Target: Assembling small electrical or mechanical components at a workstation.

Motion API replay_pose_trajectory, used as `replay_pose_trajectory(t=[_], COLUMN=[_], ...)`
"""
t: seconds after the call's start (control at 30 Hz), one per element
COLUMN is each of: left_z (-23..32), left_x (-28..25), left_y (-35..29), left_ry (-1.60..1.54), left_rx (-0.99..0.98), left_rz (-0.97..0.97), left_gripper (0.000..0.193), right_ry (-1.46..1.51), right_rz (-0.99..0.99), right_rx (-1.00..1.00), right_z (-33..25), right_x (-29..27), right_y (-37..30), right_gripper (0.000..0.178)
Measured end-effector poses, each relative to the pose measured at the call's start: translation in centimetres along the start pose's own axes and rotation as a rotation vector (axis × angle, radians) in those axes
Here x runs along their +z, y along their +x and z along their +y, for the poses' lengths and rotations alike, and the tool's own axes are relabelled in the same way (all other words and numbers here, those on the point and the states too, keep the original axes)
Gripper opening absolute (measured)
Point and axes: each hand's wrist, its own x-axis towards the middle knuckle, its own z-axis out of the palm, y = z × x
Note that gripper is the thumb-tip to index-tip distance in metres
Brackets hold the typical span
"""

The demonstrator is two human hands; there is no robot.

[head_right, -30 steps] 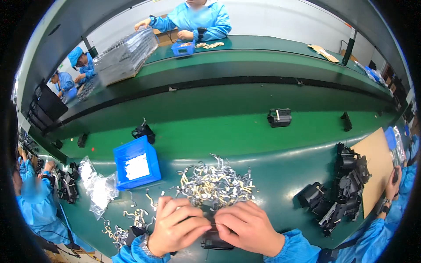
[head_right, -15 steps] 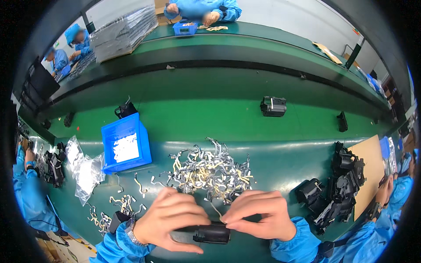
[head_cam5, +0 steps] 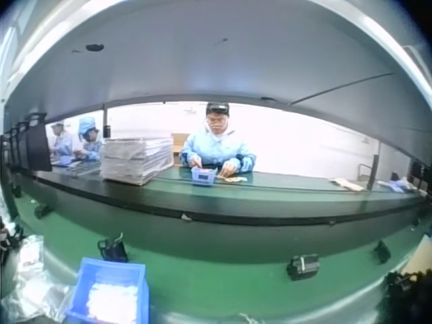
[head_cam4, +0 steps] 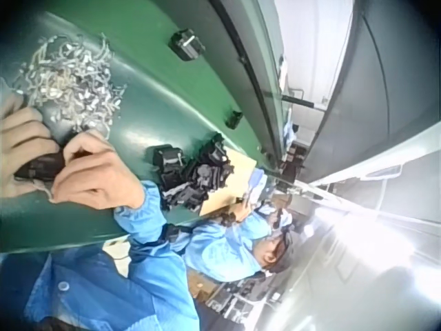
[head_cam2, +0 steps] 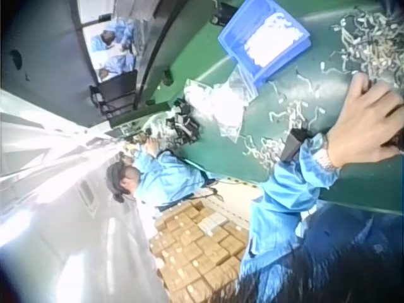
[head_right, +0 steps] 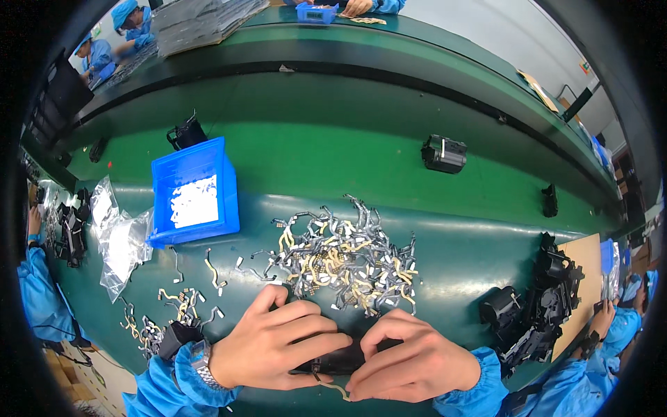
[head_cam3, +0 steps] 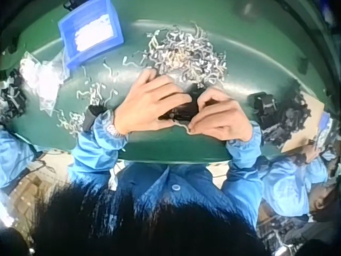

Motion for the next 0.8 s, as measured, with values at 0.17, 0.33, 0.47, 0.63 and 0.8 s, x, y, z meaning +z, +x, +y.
replay_pose_trajectory(t=[0.17,0.33,0.47,0.63,0.8], left_z=[0.02,0.03,0.01,0.05,0.08], left_x=[-0.07,0.18,0.03,-0.05,-0.01], left_y=[-0.10,-0.19,-0.08,-0.16,-0.04], left_ry=[-0.009,-0.018,-0.024,-0.023,-0.021], left_rx=[0.004,0.000,0.001,-0.004,0.002], left_rz=[-0.011,0.001,-0.020,-0.024,-0.024], left_gripper=[0.062,0.064,0.065,0.062,0.058], right_ry=[-0.031,-0.030,0.012,0.039,0.055], right_rz=[-0.025,-0.006,-0.008,-0.034,-0.029], right_rx=[0.035,0.063,0.040,0.029,0.027], right_z=[0.16,0.25,0.16,0.42,0.42], right_x=[-0.12,-0.03,-0.19,-0.07,0.14], right_y=[0.01,0.07,0.06,0.18,0.11], right_gripper=[0.015,0.016,0.015,0.014,0.015])
